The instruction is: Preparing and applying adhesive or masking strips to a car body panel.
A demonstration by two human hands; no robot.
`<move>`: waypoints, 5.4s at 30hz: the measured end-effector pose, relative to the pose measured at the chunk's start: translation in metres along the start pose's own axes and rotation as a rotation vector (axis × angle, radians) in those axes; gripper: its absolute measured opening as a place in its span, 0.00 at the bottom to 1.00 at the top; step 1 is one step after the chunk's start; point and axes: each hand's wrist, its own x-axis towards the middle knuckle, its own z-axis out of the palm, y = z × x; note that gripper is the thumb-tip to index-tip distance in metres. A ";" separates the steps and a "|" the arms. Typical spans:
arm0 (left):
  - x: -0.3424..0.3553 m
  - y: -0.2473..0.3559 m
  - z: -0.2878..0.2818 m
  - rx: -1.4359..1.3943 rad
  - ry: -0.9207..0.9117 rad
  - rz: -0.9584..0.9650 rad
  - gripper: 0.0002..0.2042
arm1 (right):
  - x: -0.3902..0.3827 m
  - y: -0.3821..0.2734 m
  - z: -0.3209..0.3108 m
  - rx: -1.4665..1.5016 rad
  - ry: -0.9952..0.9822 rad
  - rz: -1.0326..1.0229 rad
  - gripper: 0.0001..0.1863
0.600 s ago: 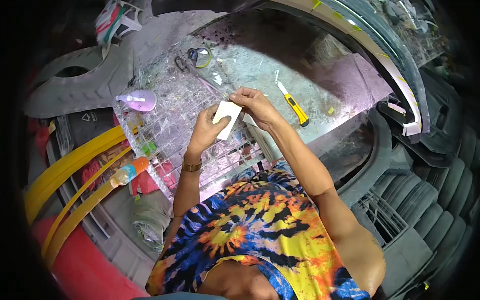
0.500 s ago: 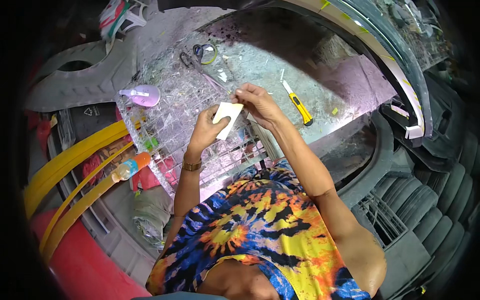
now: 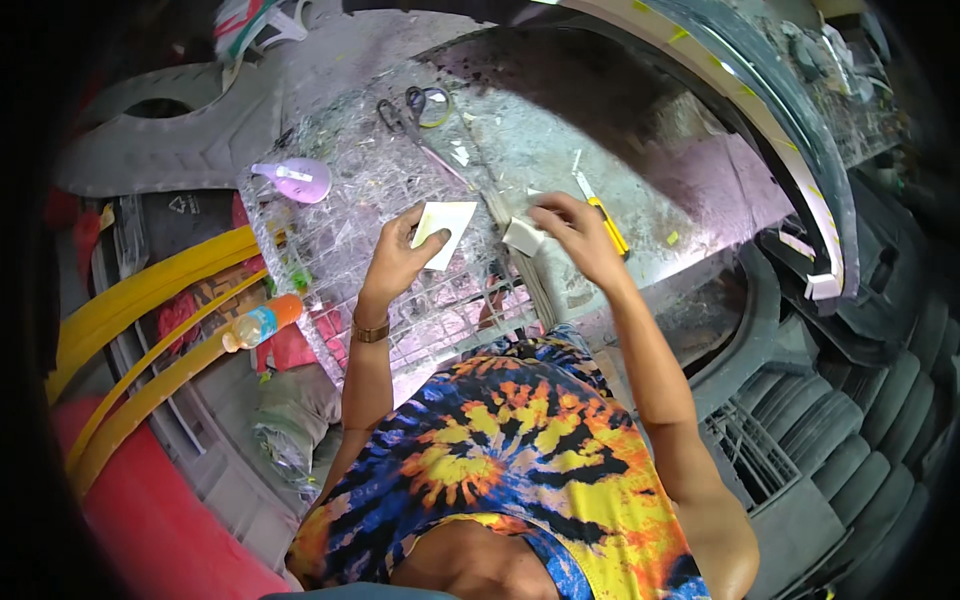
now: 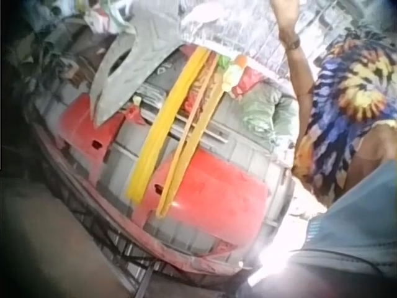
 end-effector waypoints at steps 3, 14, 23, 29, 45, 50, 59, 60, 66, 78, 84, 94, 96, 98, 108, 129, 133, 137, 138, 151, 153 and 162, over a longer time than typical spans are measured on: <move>0.001 0.017 0.006 0.084 -0.013 0.037 0.10 | 0.029 -0.034 0.030 0.139 -0.068 0.039 0.18; 0.000 0.011 -0.001 -0.226 -0.154 -0.042 0.12 | 0.019 -0.026 0.040 0.445 -0.127 -0.102 0.04; -0.001 0.008 -0.006 -0.241 -0.061 -0.018 0.11 | -0.069 0.065 -0.089 -0.236 -0.154 0.003 0.14; 0.013 0.025 0.019 -0.183 -0.139 0.122 0.08 | -0.037 -0.026 0.006 0.153 -0.031 0.078 0.20; 0.030 0.050 0.038 0.085 0.147 0.439 0.13 | 0.001 -0.035 0.032 0.297 0.167 -0.234 0.06; 0.031 0.048 0.038 -0.251 0.014 0.245 0.14 | -0.005 -0.041 0.036 0.289 0.206 -0.266 0.06; 0.012 0.072 0.025 -0.186 -0.109 0.387 0.09 | -0.015 -0.048 0.020 -0.252 0.382 -0.680 0.06; 0.010 0.077 0.024 -0.148 -0.127 0.410 0.08 | -0.019 -0.053 0.019 -0.272 0.379 -0.704 0.07; 0.000 0.083 0.025 -0.167 -0.143 0.409 0.09 | -0.029 -0.057 0.016 -0.313 0.365 -0.709 0.07; -0.016 0.077 0.040 -0.190 -0.102 0.491 0.10 | -0.050 -0.052 0.015 -0.414 0.365 -0.827 0.13; -0.023 0.080 0.042 -0.079 -0.061 0.495 0.11 | -0.061 -0.046 0.009 -0.398 0.322 -0.882 0.17; -0.024 0.066 0.048 -0.184 -0.092 0.394 0.07 | -0.064 -0.043 0.002 -0.381 0.323 -0.893 0.18; -0.022 0.067 0.051 -0.155 -0.076 0.424 0.07 | -0.063 -0.044 0.002 -0.384 0.324 -0.888 0.16; -0.019 0.070 0.051 -0.078 -0.076 0.402 0.06 | -0.064 -0.047 0.002 -0.386 0.302 -0.860 0.15; -0.012 0.067 0.056 -0.089 -0.224 -0.030 0.05 | -0.066 -0.031 0.014 -0.114 0.229 -0.461 0.08; -0.002 0.027 0.084 -0.419 -0.453 -0.149 0.12 | -0.075 -0.007 0.002 0.019 0.162 0.021 0.10; -0.012 0.020 0.095 -0.446 -0.389 -0.101 0.12 | -0.083 0.000 -0.001 0.059 0.154 0.076 0.10; -0.033 0.024 0.103 0.127 -0.121 0.198 0.12 | -0.095 0.012 0.002 0.346 0.210 0.112 0.10; -0.038 0.009 0.111 0.117 -0.042 0.379 0.13 | -0.099 0.012 0.005 0.410 0.266 0.139 0.10; -0.098 0.003 0.115 0.090 -0.175 0.380 0.14 | -0.156 0.021 0.011 0.366 0.121 0.266 0.07; -0.104 0.001 0.110 0.144 -0.271 0.408 0.16 | -0.161 0.013 0.013 0.321 0.052 0.282 0.07; -0.117 0.006 0.101 0.155 -0.407 0.306 0.15 | -0.173 0.012 0.015 0.277 -0.113 0.363 0.09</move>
